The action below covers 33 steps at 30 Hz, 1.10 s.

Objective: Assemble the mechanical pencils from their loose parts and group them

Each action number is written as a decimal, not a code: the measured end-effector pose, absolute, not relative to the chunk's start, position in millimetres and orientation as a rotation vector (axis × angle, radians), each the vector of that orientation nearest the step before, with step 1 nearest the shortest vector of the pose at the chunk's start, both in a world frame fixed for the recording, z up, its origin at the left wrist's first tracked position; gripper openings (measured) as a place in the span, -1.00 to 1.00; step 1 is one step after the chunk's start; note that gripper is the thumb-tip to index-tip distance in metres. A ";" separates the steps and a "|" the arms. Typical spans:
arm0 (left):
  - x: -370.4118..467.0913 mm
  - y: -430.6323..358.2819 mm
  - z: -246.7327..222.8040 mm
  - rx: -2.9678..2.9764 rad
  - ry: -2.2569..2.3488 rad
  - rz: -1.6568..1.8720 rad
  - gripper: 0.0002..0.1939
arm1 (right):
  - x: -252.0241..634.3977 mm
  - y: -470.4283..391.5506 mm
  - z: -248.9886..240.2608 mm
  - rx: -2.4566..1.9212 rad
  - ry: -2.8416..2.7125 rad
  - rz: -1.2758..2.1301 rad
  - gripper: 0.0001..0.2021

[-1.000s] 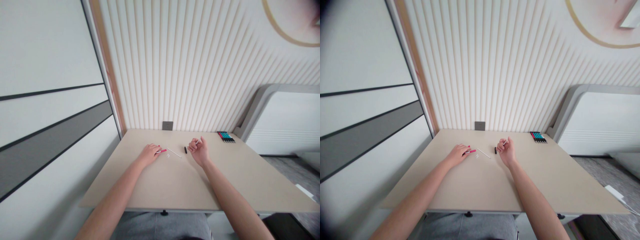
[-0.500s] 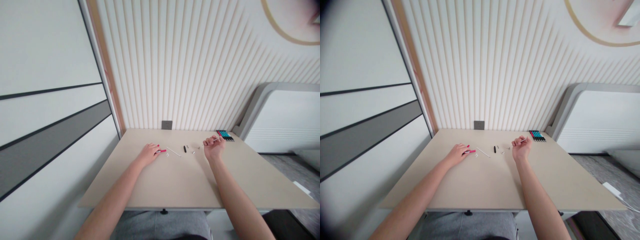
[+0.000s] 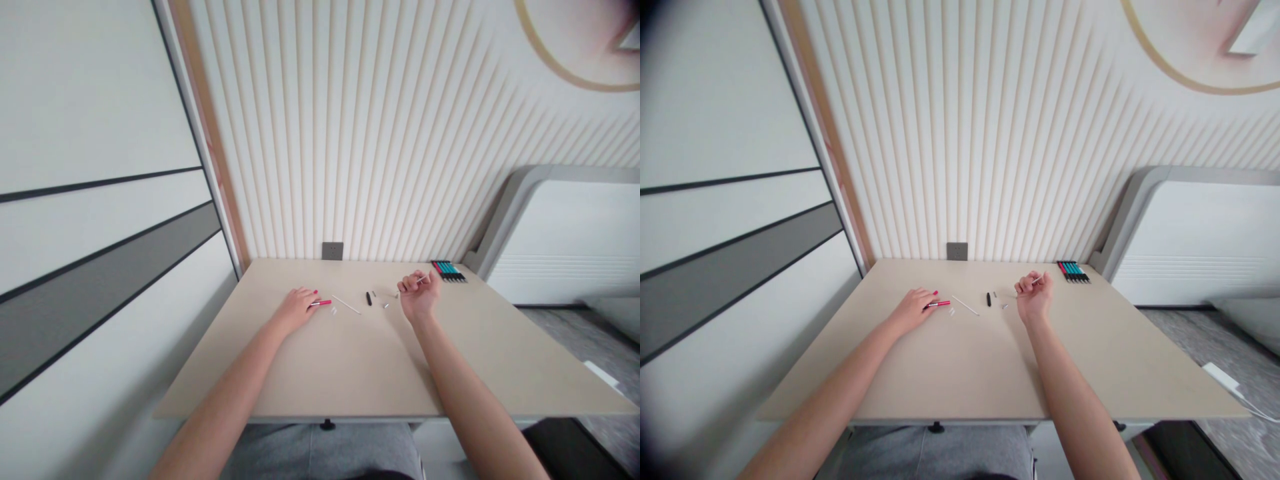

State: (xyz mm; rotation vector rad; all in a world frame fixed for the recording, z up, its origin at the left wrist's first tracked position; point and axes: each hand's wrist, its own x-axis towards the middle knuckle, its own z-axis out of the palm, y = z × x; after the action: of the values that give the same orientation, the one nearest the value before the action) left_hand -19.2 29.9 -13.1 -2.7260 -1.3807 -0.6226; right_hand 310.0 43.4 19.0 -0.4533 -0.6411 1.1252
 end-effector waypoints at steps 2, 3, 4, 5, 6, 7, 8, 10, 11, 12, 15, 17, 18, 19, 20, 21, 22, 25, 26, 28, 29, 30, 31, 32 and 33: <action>-18.9 29.5 -12.7 -2.720 -1.376 -0.627 -0.82 | 307.8 45.4 17.1 -0.504 -0.668 1.116 -0.65; -18.5 29.2 -12.0 -2.716 -1.375 -0.630 -0.82 | 306.1 46.4 15.7 -0.540 -0.688 1.105 -0.63; -18.0 28.8 -11.0 -2.712 -1.374 -0.636 -0.82 | 303.8 47.2 14.0 -0.582 -0.713 1.085 -0.61; -17.3 28.3 -9.7 -2.709 -1.371 -0.648 -0.82 | 301.3 47.7 12.1 -0.628 -0.746 1.054 -0.59; -16.6 27.8 -8.2 -2.708 -1.368 -0.671 -0.82 | 298.4 47.9 10.1 -0.674 -0.789 1.016 -0.57; -15.9 27.3 -6.6 -2.709 -1.364 -0.704 -0.82 | 295.4 47.7 8.2 -0.718 -0.842 0.976 -0.55; -15.2 26.7 -5.1 -2.712 -1.359 -0.745 -0.81 | 292.4 47.0 6.4 -0.758 -0.900 0.942 -0.54; -14.1 25.6 -2.7 -2.720 -1.349 -0.843 -0.81 | 286.9 44.4 3.6 -0.816 -1.006 0.909 -0.52; -13.8 25.1 -2.0 -2.724 -1.344 -0.887 -0.80 | 284.5 42.6 2.5 -0.836 -1.048 0.908 -0.52; -13.6 24.6 -1.6 -2.729 -1.337 -0.922 -0.80 | 282.3 40.5 1.4 -0.852 -1.086 0.911 -0.54; -13.7 23.9 -2.5 -2.751 -1.296 -0.977 -0.78 | 274.7 33.6 -2.4 -0.908 -1.281 0.876 -0.63; -14.2 24.4 -4.4 -2.776 -1.258 -0.994 -0.78 | 267.2 29.3 -6.4 -0.944 -1.501 0.808 -0.69; -14.5 25.0 -5.8 -2.789 -1.245 -1.006 -0.78 | 262.5 27.4 -8.7 -0.952 -1.611 0.771 -0.71; -14.8 25.7 -7.2 -2.797 -1.242 -1.018 -0.78 | 257.2 25.7 -11.0 -0.952 -1.705 0.739 -0.73; -15.0 26.4 -8.7 -2.798 -1.249 -1.030 -0.78 | 251.6 24.1 -13.2 -0.947 -1.777 0.714 -0.75; -15.1 27.1 -10.2 -2.792 -1.262 -1.040 -0.78 | 246.0 22.6 -15.1 -0.940 -1.840 0.687 -0.76; -15.1 27.8 -11.5 -2.779 -1.278 -1.043 -0.79 | 240.6 21.2 -16.3 -0.936 -1.906 0.654 -0.77; -14.5 29.3 -13.8 -2.724 -1.311 -1.012 -0.80 | 228.2 17.3 -16.3 -0.988 -2.165 0.493 -0.76; -14.3 29.6 -14.0 -2.711 -1.316 -0.995 -0.80 | 225.7 16.0 -15.1 -1.028 -2.263 0.425 -0.75; -14.1 30.3 -13.9 -2.695 -1.326 -0.968 -0.81 | 222.8 13.8 -12.2 -1.121 -2.430 0.301 -0.73; -14.2 30.6 -13.8 -2.692 -1.330 -0.962 -0.81 | 222.2 12.8 -10.8 -1.157 -2.489 0.257 -0.73; -14.2 30.8 -13.8 -2.694 -1.330 -0.959 -0.81 | 222.1 12.0 -9.7 -1.180 -2.530 0.225 -0.72; -14.3 31.0 -13.8 -2.698 -1.329 -0.959 -0.81 | 222.3 11.2 -8.9 -1.188 -2.556 0.205 -0.72; -14.3 31.0 -13.8 -2.703 -1.328 -0.961 -0.81 | 222.6 10.6 -8.5 -1.186 -2.571 0.192 -0.72; -14.2 30.9 -13.8 -2.711 -1.328 -0.962 -0.81 | 223.0 10.2 -8.3 -1.175 -2.580 0.180 -0.73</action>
State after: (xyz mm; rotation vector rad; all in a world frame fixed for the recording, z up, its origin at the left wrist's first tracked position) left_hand -14.2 30.9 -13.8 -2.7110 -1.3281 -0.9616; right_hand 223.0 10.2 -8.3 -1.1754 -2.5798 0.1801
